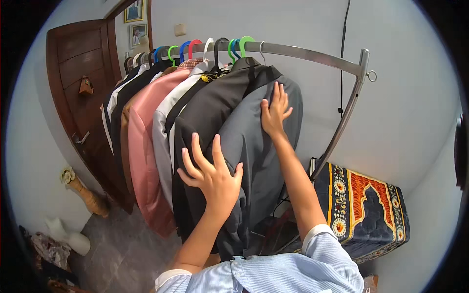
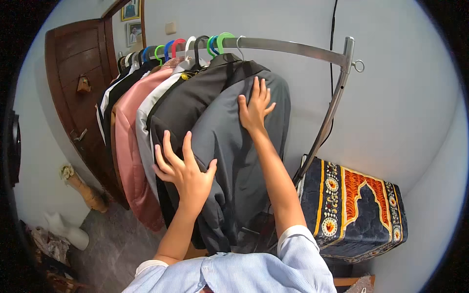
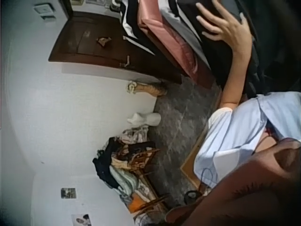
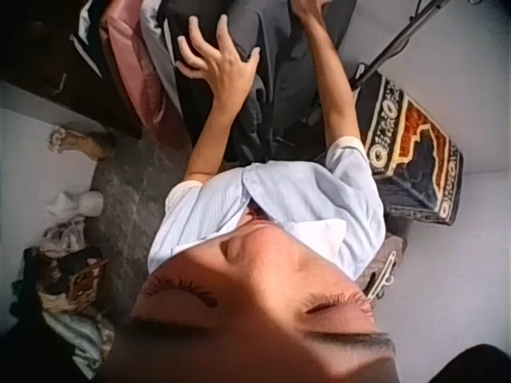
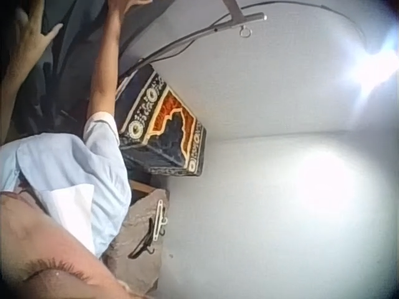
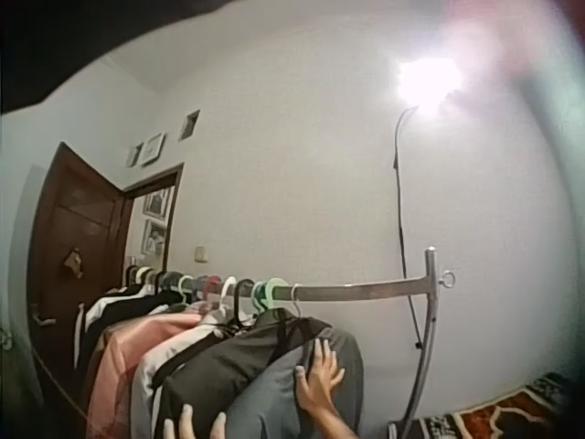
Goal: Organizing and preparing jackets for hanging by smoothing them out and attaching hangers.
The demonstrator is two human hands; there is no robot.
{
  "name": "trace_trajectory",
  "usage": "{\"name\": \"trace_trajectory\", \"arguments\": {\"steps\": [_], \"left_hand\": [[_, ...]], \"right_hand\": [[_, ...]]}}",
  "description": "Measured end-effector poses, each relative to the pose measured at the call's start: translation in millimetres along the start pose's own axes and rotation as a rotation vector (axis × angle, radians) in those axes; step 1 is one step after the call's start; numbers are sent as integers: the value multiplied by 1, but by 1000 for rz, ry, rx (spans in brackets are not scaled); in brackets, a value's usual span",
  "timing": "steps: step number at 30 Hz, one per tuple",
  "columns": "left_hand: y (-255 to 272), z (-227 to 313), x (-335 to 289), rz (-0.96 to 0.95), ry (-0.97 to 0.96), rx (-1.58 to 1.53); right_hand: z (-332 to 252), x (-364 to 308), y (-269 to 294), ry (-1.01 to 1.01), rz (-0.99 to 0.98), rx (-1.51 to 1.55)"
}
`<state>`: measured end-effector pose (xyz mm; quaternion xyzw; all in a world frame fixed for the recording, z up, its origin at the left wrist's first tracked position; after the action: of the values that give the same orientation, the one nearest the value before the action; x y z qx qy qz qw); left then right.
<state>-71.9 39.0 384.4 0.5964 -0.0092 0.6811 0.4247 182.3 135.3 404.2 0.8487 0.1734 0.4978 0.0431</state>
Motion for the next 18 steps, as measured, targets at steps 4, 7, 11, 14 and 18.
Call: {"name": "trace_trajectory", "arguments": {"steps": [4, 7, 11, 14, 18], "left_hand": [[-14, -9, -31, 4, 61, 47], [-23, -25, -60, 38, 133, 70], [-37, -44, -114, -7, 157, 100], [-52, -61, -161, -48, 194, 111], [-62, -69, -200, -146, 296, 126]], "right_hand": [[3, -5, -13, -57, -217, -21], [8, -14, -4, -23, -326, 5], [34, -65, 2, 68, -445, 3], [63, -134, -3, 91, -587, -40], [110, -253, -7, -29, -1096, -251]]}}
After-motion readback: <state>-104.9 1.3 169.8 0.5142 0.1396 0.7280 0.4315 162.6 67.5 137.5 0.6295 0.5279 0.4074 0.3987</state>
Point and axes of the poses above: each hand's wrist, its own x-axis towards the middle knuckle, its own y-axis out of the back of the hand, z = x × y, the point moved 4 cm from there along x, towards the middle knuckle, and after that the axes turned 4 degrees about x, right-handed, at the moved point
